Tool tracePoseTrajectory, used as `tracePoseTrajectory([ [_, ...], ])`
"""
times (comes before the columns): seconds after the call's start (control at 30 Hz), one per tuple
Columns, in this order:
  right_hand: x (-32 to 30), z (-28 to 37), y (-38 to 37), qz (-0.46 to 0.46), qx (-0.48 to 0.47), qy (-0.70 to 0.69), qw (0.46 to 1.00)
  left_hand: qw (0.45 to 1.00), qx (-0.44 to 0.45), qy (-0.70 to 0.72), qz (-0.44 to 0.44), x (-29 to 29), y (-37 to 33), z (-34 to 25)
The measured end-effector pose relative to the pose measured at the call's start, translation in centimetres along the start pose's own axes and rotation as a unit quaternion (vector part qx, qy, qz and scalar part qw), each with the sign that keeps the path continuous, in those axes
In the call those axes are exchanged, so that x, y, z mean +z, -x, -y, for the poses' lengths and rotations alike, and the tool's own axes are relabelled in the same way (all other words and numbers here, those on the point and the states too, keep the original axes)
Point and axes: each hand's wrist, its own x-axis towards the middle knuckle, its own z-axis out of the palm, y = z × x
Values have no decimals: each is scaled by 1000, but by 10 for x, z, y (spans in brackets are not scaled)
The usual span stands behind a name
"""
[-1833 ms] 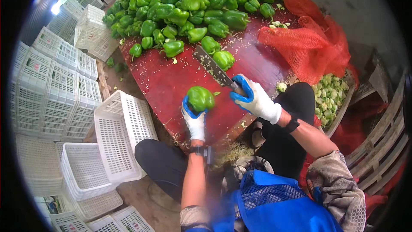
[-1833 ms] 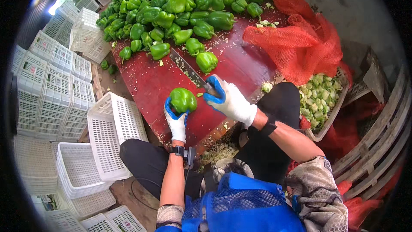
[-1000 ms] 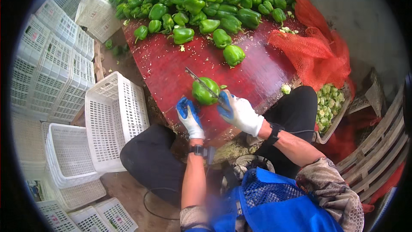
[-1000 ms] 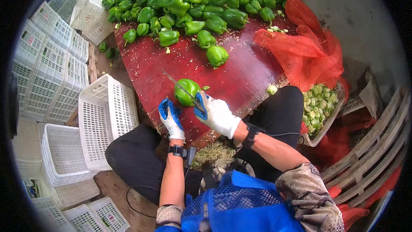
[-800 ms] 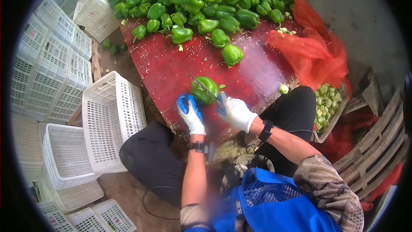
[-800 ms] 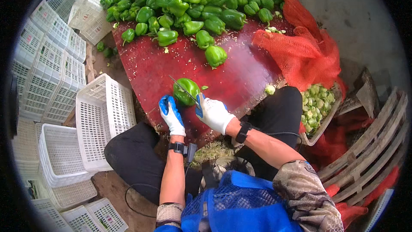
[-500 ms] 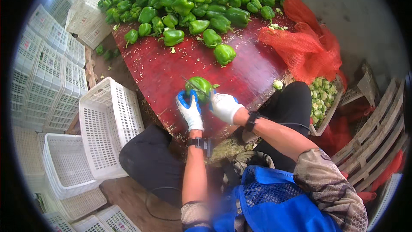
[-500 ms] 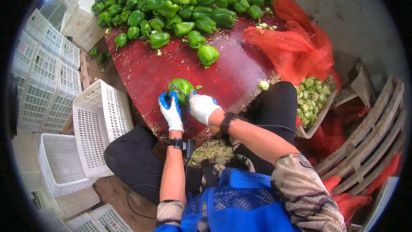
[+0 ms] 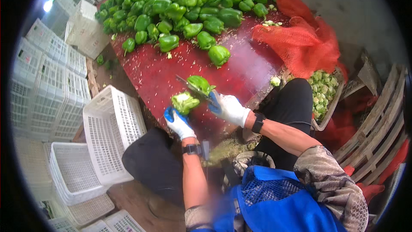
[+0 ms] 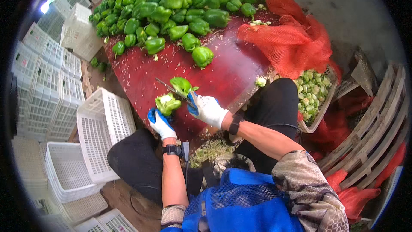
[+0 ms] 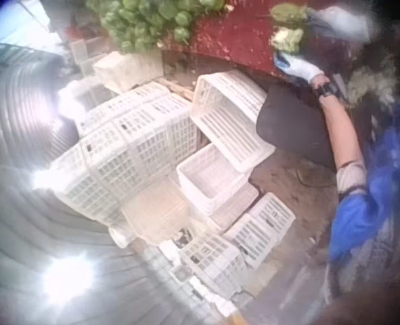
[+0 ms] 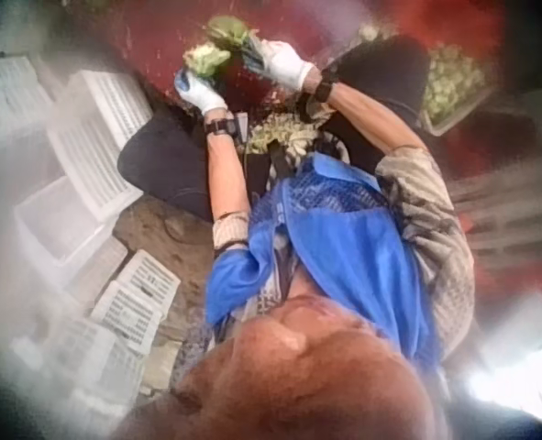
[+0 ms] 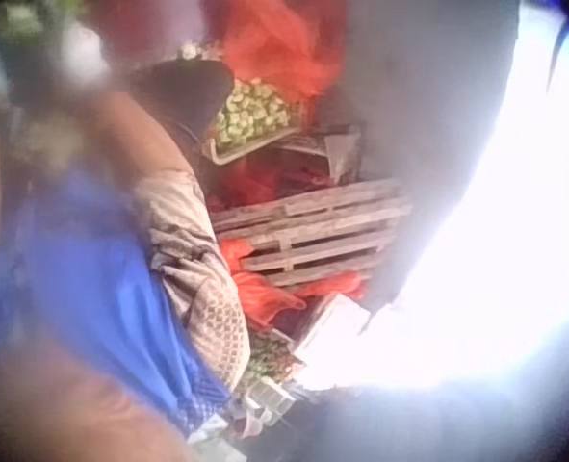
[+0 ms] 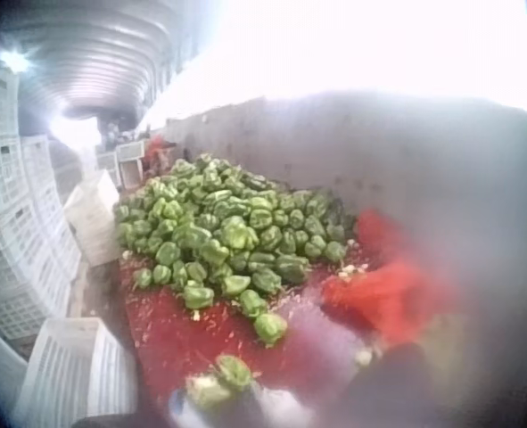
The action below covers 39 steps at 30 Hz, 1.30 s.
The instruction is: Cutting and de-coring green peppers, then sorting them into crates and bags.
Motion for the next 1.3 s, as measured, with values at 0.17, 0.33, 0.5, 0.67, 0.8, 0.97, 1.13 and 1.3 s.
tracePoseTrajectory([
  [0.17,-55,-21,-31,-112,113,32,987,996,73,-57,6,4,-4,8],
  [0.33,-82,-68,-45,-120,148,80,978,998,37,-40,-7,-1,-11,17],
  [0.5,-83,-86,-50,-92,153,100,979,999,-28,-44,5,4,-7,16],
  [0.67,-72,-109,-65,10,189,79,979,998,-10,-58,4,-4,-16,22],
  [0.8,-92,-82,-72,113,209,11,971,997,-21,-69,-5,-16,-18,20],
  [0.97,-82,-94,-55,111,135,89,981,996,1,-75,38,8,-6,15],
  [1.13,-35,-87,-29,28,98,143,984,995,49,-82,10,-14,-24,31],
  [1.3,-42,-111,-23,-16,23,89,996,997,-42,-67,22,4,-6,22],
])
